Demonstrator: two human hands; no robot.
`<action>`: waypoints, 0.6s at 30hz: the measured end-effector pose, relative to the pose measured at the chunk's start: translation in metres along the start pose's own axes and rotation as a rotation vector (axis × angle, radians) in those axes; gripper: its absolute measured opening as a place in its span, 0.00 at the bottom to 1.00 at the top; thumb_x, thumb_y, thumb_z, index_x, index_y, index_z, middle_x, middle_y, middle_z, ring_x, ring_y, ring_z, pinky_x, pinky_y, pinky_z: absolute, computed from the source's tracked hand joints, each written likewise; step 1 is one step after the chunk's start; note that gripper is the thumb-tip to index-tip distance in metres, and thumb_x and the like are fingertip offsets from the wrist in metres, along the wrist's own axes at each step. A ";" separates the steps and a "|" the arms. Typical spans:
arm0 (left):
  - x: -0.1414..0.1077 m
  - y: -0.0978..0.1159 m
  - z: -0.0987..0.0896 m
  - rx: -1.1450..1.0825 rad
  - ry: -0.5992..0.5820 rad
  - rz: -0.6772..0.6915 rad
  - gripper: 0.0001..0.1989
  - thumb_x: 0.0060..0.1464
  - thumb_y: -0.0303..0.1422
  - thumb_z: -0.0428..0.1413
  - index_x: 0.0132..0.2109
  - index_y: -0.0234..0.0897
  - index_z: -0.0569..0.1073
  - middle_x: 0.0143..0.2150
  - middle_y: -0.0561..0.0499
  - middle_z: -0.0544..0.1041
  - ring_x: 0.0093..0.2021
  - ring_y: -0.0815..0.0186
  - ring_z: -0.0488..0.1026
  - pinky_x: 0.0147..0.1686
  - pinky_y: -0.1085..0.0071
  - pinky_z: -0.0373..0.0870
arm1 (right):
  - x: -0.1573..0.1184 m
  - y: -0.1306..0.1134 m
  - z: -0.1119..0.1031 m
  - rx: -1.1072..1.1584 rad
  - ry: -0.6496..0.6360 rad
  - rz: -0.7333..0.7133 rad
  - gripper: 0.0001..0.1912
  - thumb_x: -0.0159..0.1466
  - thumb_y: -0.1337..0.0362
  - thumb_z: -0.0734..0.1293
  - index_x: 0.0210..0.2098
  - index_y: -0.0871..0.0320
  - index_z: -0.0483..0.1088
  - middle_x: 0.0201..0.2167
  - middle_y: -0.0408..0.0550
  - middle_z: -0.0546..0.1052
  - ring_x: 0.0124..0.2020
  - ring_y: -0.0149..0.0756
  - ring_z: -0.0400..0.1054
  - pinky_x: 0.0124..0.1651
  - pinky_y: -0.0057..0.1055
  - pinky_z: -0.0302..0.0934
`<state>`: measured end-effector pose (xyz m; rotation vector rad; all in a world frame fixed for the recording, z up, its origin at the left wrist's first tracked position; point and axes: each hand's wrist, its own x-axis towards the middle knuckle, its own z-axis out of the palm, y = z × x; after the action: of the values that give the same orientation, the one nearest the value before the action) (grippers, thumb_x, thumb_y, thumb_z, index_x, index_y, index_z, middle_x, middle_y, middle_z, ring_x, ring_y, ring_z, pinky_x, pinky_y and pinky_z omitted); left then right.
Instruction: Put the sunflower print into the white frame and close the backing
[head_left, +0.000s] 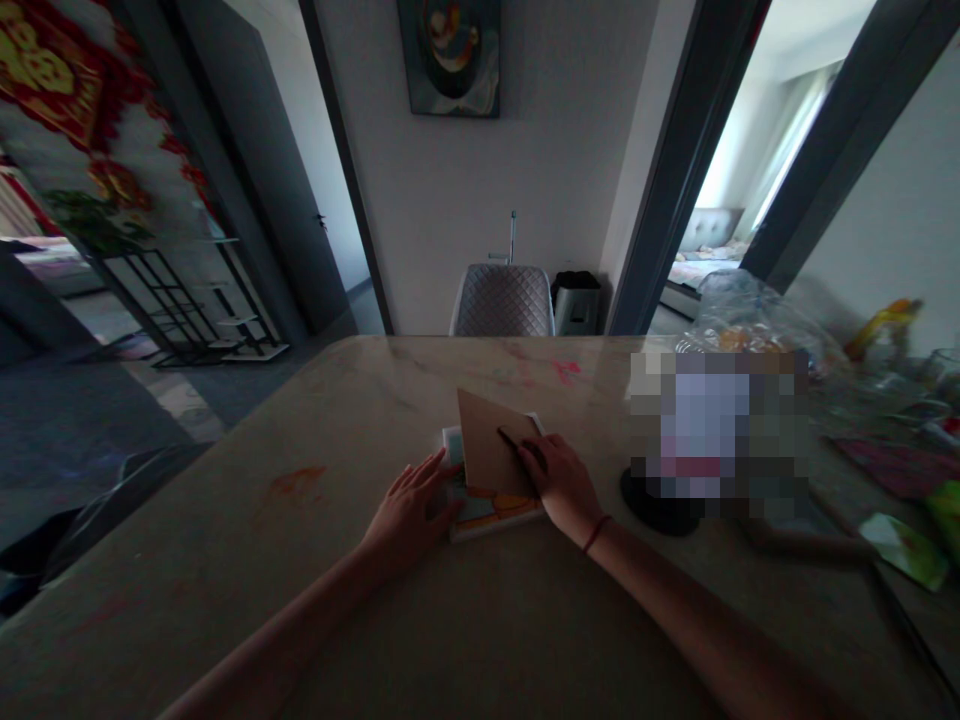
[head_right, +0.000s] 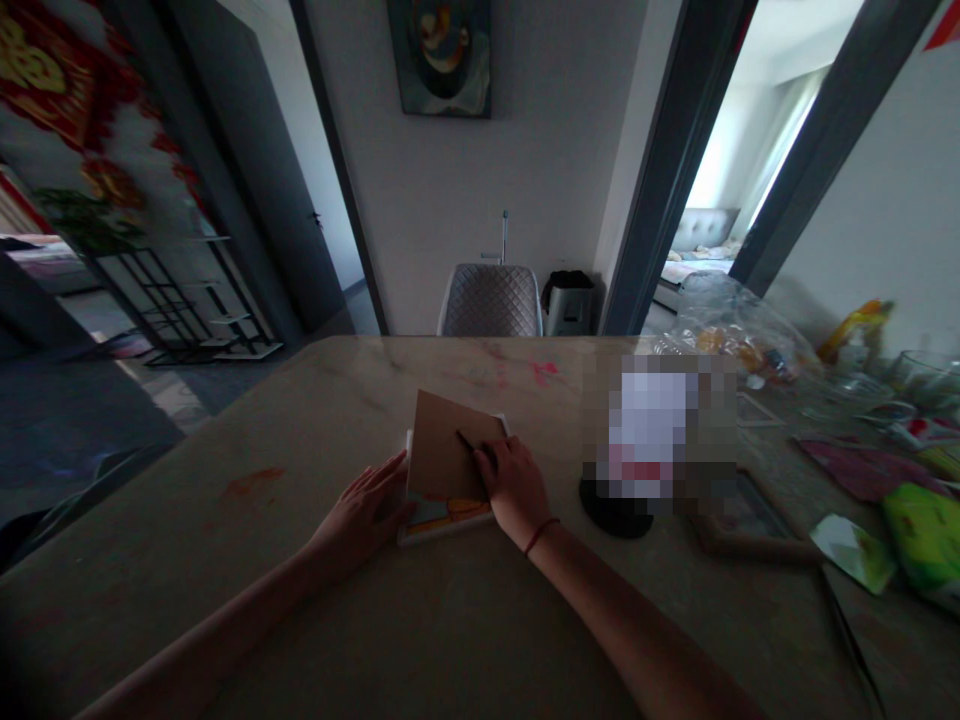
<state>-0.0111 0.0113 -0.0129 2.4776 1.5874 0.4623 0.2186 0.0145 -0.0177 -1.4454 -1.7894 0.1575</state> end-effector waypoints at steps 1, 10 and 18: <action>0.000 0.000 0.000 0.000 0.004 -0.004 0.25 0.52 0.42 0.48 0.58 0.44 0.62 0.64 0.48 0.55 0.61 0.55 0.56 0.59 0.54 0.49 | 0.001 0.001 -0.001 0.042 0.005 0.021 0.16 0.64 0.55 0.55 0.39 0.57 0.70 0.34 0.51 0.71 0.37 0.38 0.67 0.41 0.35 0.61; -0.001 -0.002 0.003 0.014 0.039 -0.023 0.23 0.54 0.40 0.46 0.57 0.41 0.63 0.63 0.45 0.57 0.61 0.57 0.56 0.59 0.56 0.50 | 0.012 0.010 -0.005 0.281 0.119 0.161 0.17 0.60 0.52 0.58 0.35 0.57 0.72 0.32 0.49 0.74 0.30 0.34 0.68 0.34 0.31 0.62; 0.000 -0.012 0.008 -0.007 0.155 -0.105 0.22 0.54 0.31 0.40 0.55 0.34 0.65 0.61 0.44 0.62 0.61 0.58 0.54 0.59 0.57 0.52 | 0.018 0.009 -0.010 0.579 0.238 0.296 0.17 0.56 0.52 0.60 0.34 0.59 0.71 0.27 0.48 0.75 0.27 0.34 0.68 0.28 0.28 0.60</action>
<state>-0.0189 0.0168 -0.0238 2.3904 1.7599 0.6567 0.2319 0.0291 -0.0076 -1.2286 -1.1945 0.5803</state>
